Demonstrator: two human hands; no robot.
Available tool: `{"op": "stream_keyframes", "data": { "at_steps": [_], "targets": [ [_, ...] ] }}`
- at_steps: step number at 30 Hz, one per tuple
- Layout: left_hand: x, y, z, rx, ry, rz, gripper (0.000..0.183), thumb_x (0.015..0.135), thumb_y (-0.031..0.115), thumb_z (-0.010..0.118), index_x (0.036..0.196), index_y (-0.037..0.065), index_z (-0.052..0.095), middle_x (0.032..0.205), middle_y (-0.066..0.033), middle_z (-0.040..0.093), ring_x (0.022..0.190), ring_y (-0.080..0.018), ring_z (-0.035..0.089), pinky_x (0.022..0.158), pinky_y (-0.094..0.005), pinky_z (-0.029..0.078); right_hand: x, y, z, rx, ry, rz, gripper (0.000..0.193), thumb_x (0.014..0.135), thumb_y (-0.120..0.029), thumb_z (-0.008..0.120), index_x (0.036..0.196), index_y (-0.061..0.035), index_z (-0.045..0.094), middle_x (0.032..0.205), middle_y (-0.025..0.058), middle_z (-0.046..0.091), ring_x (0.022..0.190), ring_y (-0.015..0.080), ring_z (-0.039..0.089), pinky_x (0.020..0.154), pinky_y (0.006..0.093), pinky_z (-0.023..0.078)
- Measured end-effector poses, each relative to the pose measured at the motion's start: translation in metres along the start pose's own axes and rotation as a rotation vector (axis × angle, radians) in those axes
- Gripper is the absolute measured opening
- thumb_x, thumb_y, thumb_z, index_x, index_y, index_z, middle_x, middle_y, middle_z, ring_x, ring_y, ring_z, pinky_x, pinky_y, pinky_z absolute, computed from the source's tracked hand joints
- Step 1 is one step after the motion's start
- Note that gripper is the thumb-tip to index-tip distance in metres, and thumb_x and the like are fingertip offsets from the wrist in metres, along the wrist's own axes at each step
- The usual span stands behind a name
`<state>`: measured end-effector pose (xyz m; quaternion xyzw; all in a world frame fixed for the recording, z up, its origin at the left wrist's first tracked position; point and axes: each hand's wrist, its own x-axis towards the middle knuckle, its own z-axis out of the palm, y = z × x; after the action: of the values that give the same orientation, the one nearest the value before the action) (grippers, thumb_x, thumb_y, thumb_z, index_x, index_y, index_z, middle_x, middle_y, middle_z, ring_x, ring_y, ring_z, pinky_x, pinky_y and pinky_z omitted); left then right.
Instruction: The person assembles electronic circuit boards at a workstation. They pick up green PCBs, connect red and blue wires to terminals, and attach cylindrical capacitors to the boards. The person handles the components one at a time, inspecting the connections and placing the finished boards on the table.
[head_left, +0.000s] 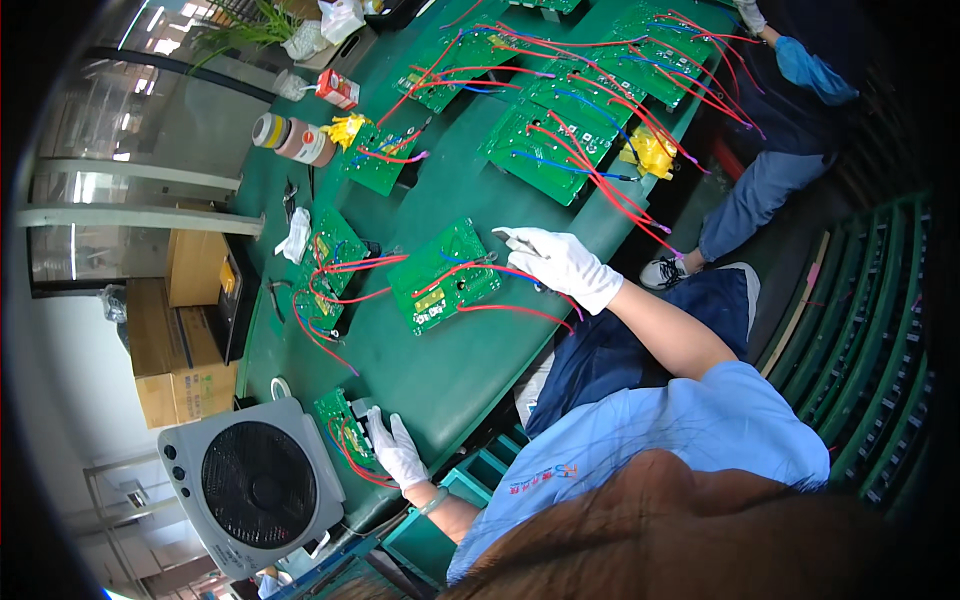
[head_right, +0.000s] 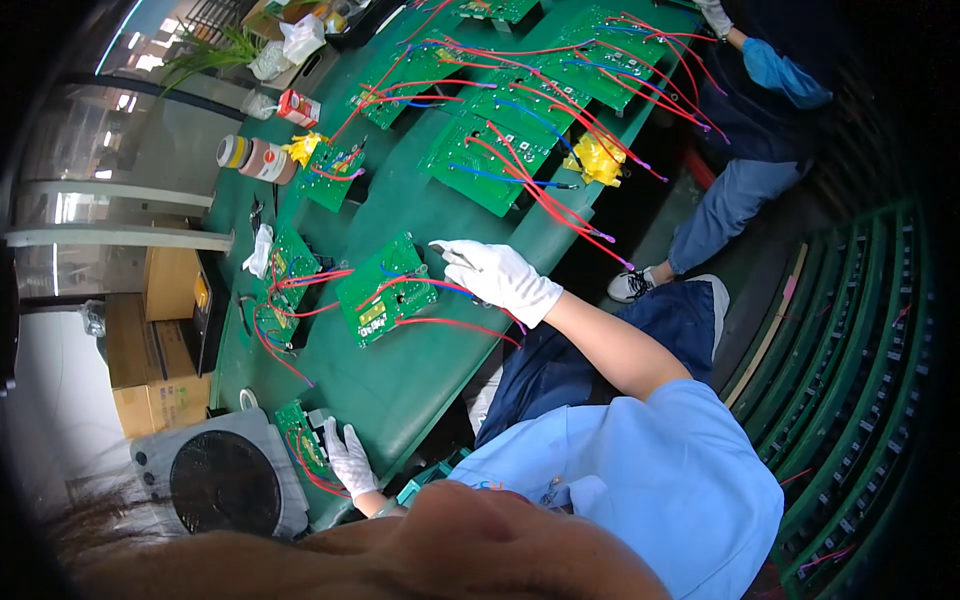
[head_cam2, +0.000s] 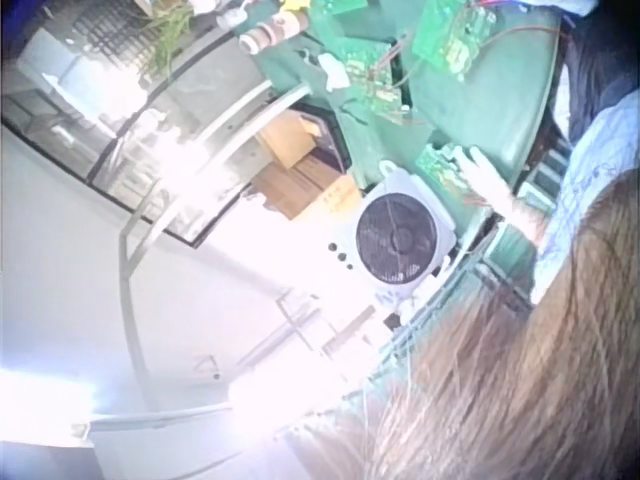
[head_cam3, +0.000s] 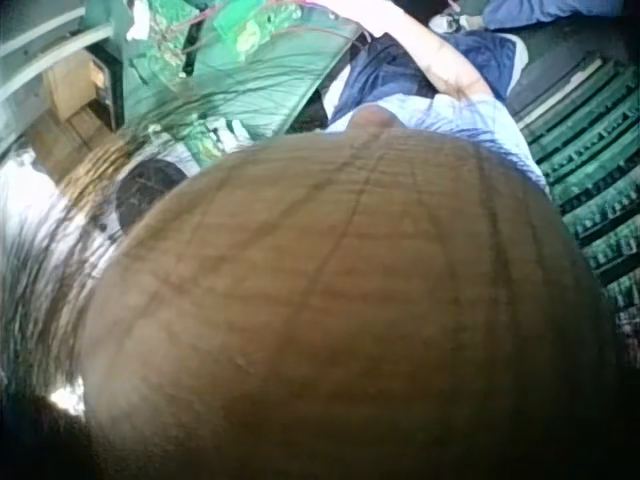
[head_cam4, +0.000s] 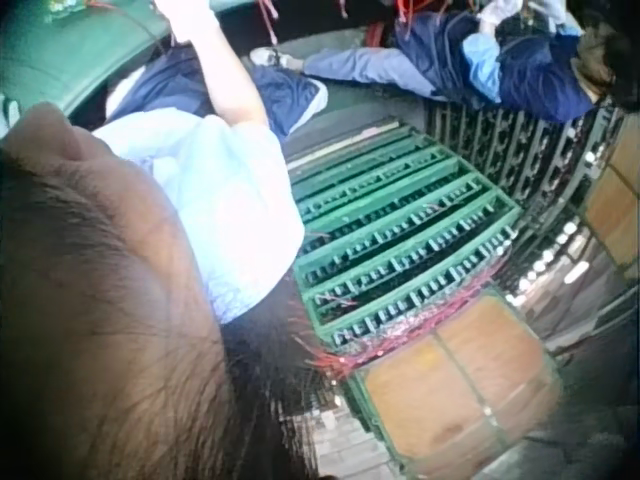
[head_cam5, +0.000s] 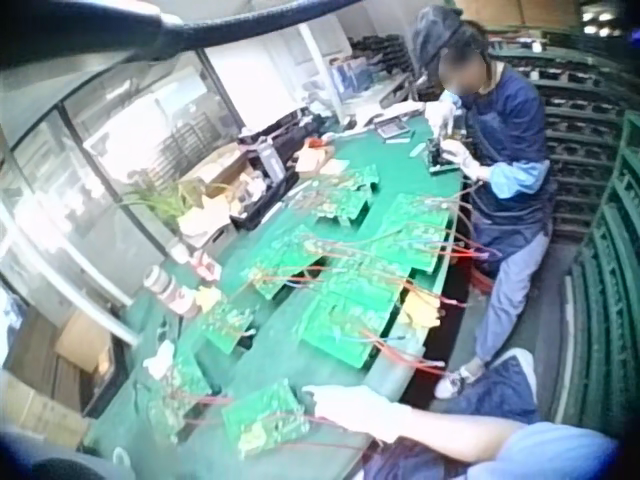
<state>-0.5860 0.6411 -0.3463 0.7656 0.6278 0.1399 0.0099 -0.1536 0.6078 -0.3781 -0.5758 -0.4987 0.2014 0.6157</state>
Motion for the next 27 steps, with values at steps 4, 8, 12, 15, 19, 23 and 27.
{"op": "stream_keyframes", "data": {
  "at_steps": [4, 8, 12, 15, 19, 23, 27],
  "targets": [
    [0.029, 0.077, -0.018, -0.451, -0.162, -0.080, 0.042, 0.093, 0.018, 0.063, 0.127, -0.006, 0.055, 0.124, -0.0218, 0.061, 0.113, -0.0285, 0.060, 0.100, -0.0345, 0.043, 0.007, -0.023, -0.010, 0.190, -0.172, 0.441, 0.039, 0.090, -0.016, 0.065, 0.127, -0.0069, 0.059, 0.095, 0.0083, 0.070, 0.066, 0.0100, 0.063, 0.057, 0.0265, 0.052],
    [0.086, 0.146, -0.026, -1.028, -0.075, -0.183, 0.032, 0.097, 0.007, 0.054, 0.127, -0.005, 0.057, 0.122, -0.0137, 0.063, 0.112, -0.0175, 0.060, 0.098, -0.0283, 0.044, 0.006, -0.019, -0.004, 0.248, -0.120, 0.489, 0.039, 0.091, -0.016, 0.065, 0.128, -0.0064, 0.059, 0.101, 0.0052, 0.068, 0.059, 0.0068, 0.058, 0.053, 0.0237, 0.049],
    [0.143, 0.147, 0.011, -1.089, -0.275, -0.287, 0.046, 0.097, 0.040, 0.054, 0.120, 0.001, 0.062, 0.112, -0.0095, 0.066, 0.093, -0.0143, 0.062, 0.080, -0.0274, 0.049, 0.005, -0.012, 0.004, 0.190, -0.141, 0.515, 0.040, 0.090, -0.016, 0.066, 0.128, -0.0049, 0.058, 0.098, 0.0039, 0.067, 0.057, 0.0046, 0.055, 0.051, 0.0223, 0.047],
    [0.163, 0.145, 0.046, -0.910, -0.278, -0.228, 0.049, 0.095, 0.044, 0.057, 0.113, -0.002, 0.060, 0.095, -0.0038, 0.064, 0.082, -0.0100, 0.057, 0.072, -0.0242, 0.047, 0.004, -0.005, 0.005, 0.196, -0.116, 0.509, 0.041, 0.092, -0.018, 0.065, 0.130, -0.0066, 0.057, 0.087, 0.0004, 0.065, 0.052, 0.0041, 0.052, 0.048, 0.0210, 0.044],
    [0.168, 0.137, 0.093, -1.316, -0.229, -0.160, 0.039, 0.097, 0.032, 0.060, 0.114, -0.003, 0.060, 0.095, -0.0021, 0.065, 0.083, -0.0061, 0.057, 0.072, -0.0202, 0.046, 0.007, -0.007, 0.001, 0.204, -0.124, 0.548, 0.041, 0.094, -0.021, 0.062, 0.133, -0.0082, 0.056, 0.084, -0.0007, 0.065, 0.050, 0.0025, 0.049, 0.044, 0.0195, 0.040],
    [0.163, 0.133, 0.075, -1.379, -0.448, -0.203, 0.033, 0.097, 0.027, 0.060, 0.115, 0.000, 0.062, 0.097, -0.0006, 0.066, 0.082, -0.0042, 0.058, 0.071, -0.0191, 0.047, 0.006, -0.007, 0.002, 0.149, -0.117, 0.501, 0.040, 0.094, -0.018, 0.062, 0.129, -0.0009, 0.054, 0.088, 0.0024, 0.068, 0.049, 0.0027, 0.050, 0.043, 0.0191, 0.040],
    [0.154, 0.145, 0.066, -1.463, -0.448, -0.247, 0.025, 0.094, 0.021, 0.063, 0.111, 0.003, 0.065, 0.078, 0.0054, 0.061, 0.058, 0.0015, 0.046, 0.049, -0.0157, 0.033, 0.004, -0.005, -0.001, 0.228, -0.077, 0.508, 0.040, 0.096, -0.016, 0.061, 0.130, 0.0033, 0.052, 0.086, 0.0040, 0.065, 0.050, 0.0028, 0.051, 0.044, 0.0191, 0.040]
  ]
}}
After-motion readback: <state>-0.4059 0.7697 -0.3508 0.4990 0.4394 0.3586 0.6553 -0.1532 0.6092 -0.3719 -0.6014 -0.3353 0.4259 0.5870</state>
